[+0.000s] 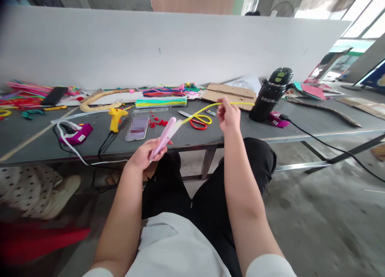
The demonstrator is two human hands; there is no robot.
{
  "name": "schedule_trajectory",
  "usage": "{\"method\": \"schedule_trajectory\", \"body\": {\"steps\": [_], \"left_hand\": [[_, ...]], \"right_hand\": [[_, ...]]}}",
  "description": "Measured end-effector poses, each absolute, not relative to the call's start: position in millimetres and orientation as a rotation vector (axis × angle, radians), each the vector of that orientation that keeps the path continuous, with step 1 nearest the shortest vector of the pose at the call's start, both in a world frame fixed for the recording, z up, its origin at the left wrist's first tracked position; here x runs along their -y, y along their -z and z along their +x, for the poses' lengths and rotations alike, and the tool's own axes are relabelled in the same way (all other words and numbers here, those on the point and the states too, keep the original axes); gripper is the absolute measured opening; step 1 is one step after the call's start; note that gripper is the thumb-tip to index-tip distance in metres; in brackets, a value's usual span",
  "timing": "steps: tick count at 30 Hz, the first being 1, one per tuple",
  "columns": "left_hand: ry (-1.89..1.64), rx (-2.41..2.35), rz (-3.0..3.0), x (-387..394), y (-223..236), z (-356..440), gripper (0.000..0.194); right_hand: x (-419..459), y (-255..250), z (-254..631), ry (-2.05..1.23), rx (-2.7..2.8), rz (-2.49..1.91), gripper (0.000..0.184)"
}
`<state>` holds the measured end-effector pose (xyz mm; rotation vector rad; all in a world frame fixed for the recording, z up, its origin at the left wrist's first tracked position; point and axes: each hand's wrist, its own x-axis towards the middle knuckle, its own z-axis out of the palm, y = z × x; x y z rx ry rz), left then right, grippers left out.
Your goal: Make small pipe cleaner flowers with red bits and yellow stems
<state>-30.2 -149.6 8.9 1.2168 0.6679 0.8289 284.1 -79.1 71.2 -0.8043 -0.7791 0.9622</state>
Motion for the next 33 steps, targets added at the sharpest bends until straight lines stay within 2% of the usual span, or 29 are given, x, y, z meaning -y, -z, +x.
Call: {"method": "schedule_trajectory", "body": {"steps": [4, 12, 22, 33], "left_hand": [[-0.931, -0.67, 1.152, 147, -8, -26, 0.044], [-1.087, -0.671, 1.051, 147, -13, -14, 0.043], [-1.217, -0.74, 0.992, 144, -12, -6, 0.048], [-1.25, -0.85, 0.99, 143, -11, -4, 0.042]], "right_hand": [[85, -70, 287, -0.838, 0.721, -0.749, 0.031], [119, -56, 213, -0.983, 1.057, -0.743, 0.038], [130, -37, 191, -0.693, 1.453, -1.039, 0.037], [132, -36, 183, -0.569, 1.313, -1.024, 0.037]]}}
